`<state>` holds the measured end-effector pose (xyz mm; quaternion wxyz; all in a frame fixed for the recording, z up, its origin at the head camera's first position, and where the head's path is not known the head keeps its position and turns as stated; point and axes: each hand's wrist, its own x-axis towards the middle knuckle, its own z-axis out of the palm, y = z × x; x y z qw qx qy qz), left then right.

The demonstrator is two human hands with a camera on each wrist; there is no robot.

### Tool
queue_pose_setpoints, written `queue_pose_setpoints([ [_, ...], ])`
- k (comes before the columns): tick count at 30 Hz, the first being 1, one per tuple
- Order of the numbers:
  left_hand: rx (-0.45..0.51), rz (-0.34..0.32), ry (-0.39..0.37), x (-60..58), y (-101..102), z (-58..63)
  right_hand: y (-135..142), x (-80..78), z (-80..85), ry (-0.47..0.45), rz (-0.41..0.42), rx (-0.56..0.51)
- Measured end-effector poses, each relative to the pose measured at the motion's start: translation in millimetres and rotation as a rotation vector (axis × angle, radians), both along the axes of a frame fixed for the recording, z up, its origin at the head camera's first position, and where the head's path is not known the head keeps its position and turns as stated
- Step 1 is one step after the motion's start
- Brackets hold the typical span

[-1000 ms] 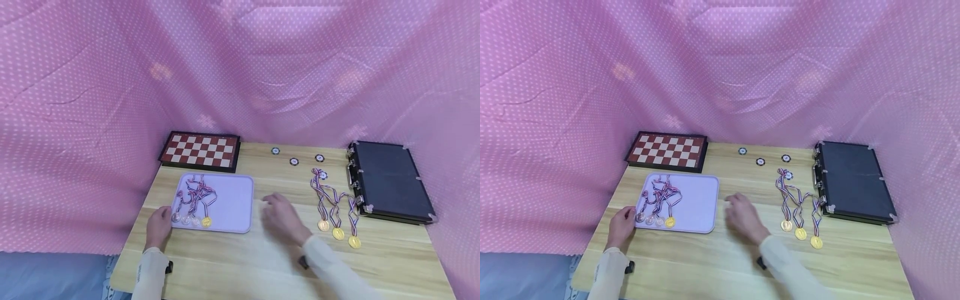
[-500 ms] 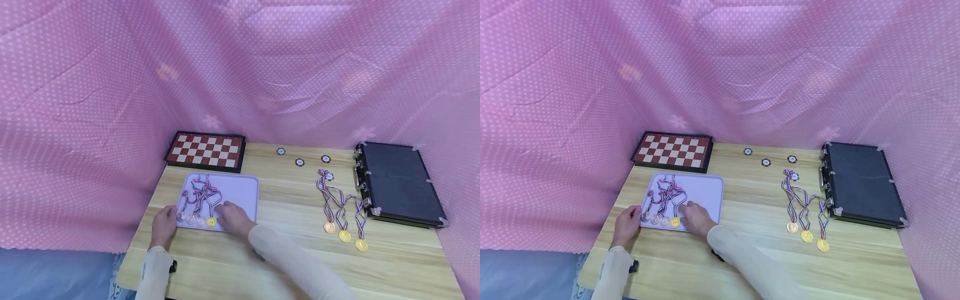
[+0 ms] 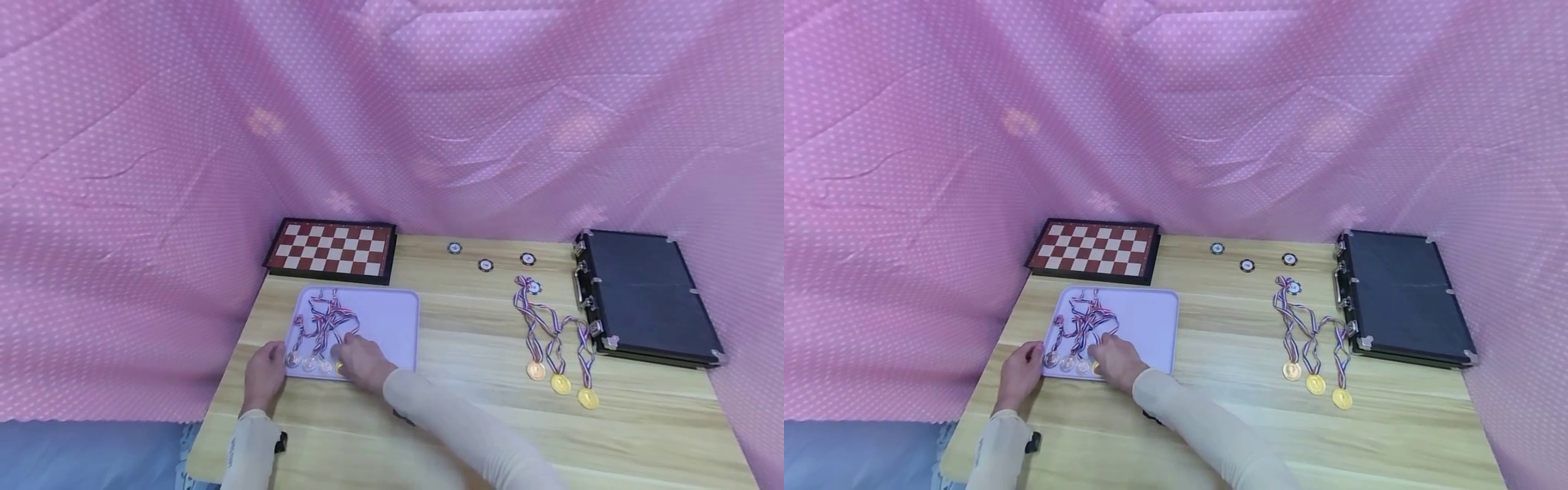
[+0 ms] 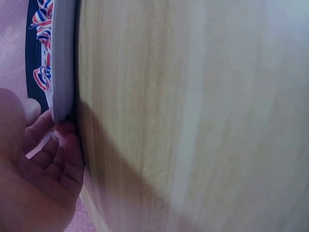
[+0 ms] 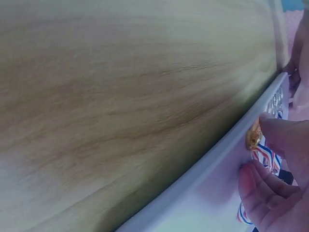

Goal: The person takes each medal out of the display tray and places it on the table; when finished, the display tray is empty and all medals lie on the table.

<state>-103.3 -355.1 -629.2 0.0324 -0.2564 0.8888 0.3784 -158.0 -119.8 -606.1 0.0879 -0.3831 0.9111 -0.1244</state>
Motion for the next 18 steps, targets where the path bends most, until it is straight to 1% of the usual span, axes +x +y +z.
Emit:
queue_pose_setpoints([
  [3,-0.01,0.002,0.011,0.3,1.1,-1.9,0.5,0.5,-1.5,-0.009,0.023,0.013],
  [7,-0.022,-0.003,0.024,-2.0,0.9,-0.2,0.2,0.0,1.5,0.0,0.038,0.029],
  [11,-0.031,0.002,0.011,-2.5,-0.7,-0.6,-1.3,2.1,3.7,0.048,0.053,0.048],
  [15,-0.001,0.021,-0.005,-1.7,-1.8,-4.7,-1.9,5.9,2.9,0.1,0.051,0.054],
  [18,0.019,0.024,-0.004,-0.6,-2.0,-6.9,-1.2,8.5,2.3,0.107,0.041,0.065],
])
